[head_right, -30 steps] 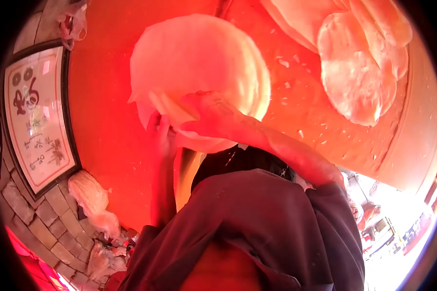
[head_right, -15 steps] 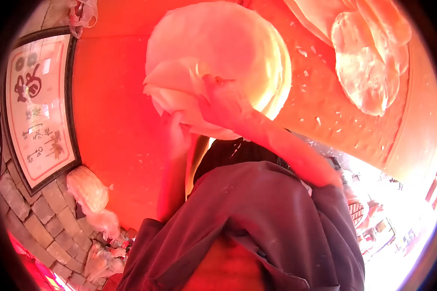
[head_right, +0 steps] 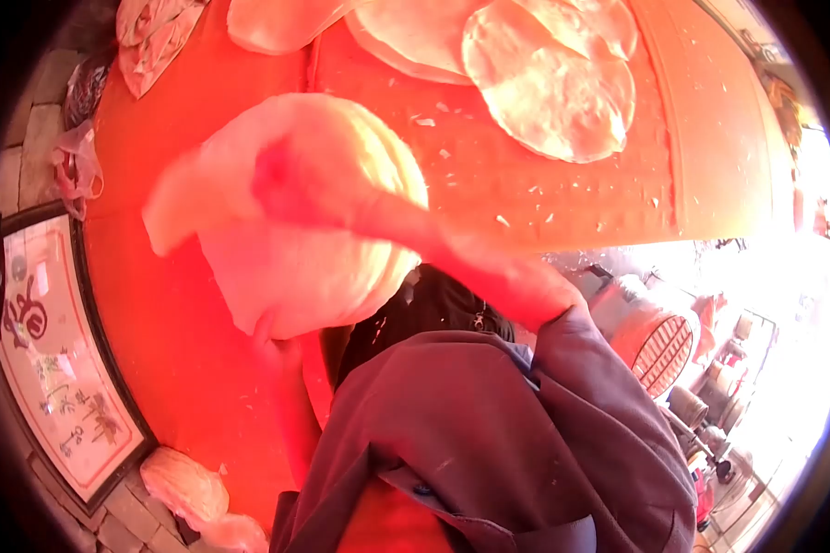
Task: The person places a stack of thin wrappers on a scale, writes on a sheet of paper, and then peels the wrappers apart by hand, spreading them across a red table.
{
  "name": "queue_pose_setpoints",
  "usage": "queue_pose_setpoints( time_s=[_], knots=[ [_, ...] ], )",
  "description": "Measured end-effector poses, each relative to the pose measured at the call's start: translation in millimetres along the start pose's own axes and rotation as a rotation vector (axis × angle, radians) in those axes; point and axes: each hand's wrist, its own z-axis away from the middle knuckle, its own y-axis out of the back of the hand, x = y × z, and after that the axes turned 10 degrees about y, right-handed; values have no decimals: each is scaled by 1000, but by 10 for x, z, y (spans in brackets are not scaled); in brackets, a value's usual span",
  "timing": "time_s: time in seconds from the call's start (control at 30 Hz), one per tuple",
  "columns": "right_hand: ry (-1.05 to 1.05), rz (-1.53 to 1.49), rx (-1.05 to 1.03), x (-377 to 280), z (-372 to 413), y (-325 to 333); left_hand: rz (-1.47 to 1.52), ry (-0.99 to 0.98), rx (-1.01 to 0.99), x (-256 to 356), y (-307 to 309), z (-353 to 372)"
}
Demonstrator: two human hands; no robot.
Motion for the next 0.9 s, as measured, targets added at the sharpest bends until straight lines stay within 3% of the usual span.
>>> queue_pose_setpoints(
  time_s=[0.03, 0.07, 0.27, 0.33, 0.37, 0.4, 0.43, 0.47, 0.5, 0.53, 0.57, 0.6, 0.63, 0.7, 0.73, 0.77, 0.8, 0.83, 0.87, 0.9],
  knots=[
    [-188, 2, -61, -323, -145, 594, 0, 6, -14, -3, 23, 14],
    [-192, 12, -54, -271, -27, 794, 49, 57, -18, -5, 45, 30],
    [-316, -390, 946, -21, 740, 1967, 61, 121, -165, -104, 469, -207],
    [-437, -375, 1209, 557, 1409, 2098, 57, 142, -227, -129, 489, -218],
    [-469, -333, 1222, 835, 1804, 2059, 55, 121, -395, -130, 493, -209],
    [-576, -251, 996, 1093, 2309, 2062, 50, 104, -562, -121, 487, -187],
    [-663, -376, 1139, 1188, 2498, 1855, 43, 117, -572, -95, 440, -156],
    [-895, -327, 1117, 1180, 2644, 1738, 41, 156, -457, -48, 350, -112],
    [-958, -396, 1045, 1385, 2976, 1662, 37, 191, -338, 6, 255, -59],
    [-1079, -434, 957, 1243, 2994, 1637, 28, 191, -344, 50, 122, 2],
    [-1196, -474, 864, 1069, 3021, 1616, 0, 124, -217, 79, -29, 73],
    [-1280, -369, 691, 828, 2901, 1601, -32, 60, -92, 130, -150, 149],
    [-1352, -261, 519, 624, 2734, 1505, -45, 65, -103, 194, -260, 202],
    [-748, -27, 542, 309, 2363, 990, -52, 44, -88, 254, -495, 223],
    [-799, -168, 362, 114, 2107, 870, -63, 49, -102, 279, -554, 224],
    [-731, -31, 98, -30, 1806, 724, -92, 41, -143, 300, -614, 206],
    [-508, 18, -4, -182, 1503, 553, -116, 26, -181, 314, -664, 180],
    [-185, -41, 189, -129, 1345, 148, -120, 20, -193, 332, -658, 134],
    [-124, 63, -126, -257, 1032, -14, -123, 11, -314, 344, -623, 60],
    [-32, 122, -119, -241, 882, -326, -125, 1, -437, 349, -620, -3]
  ],
)
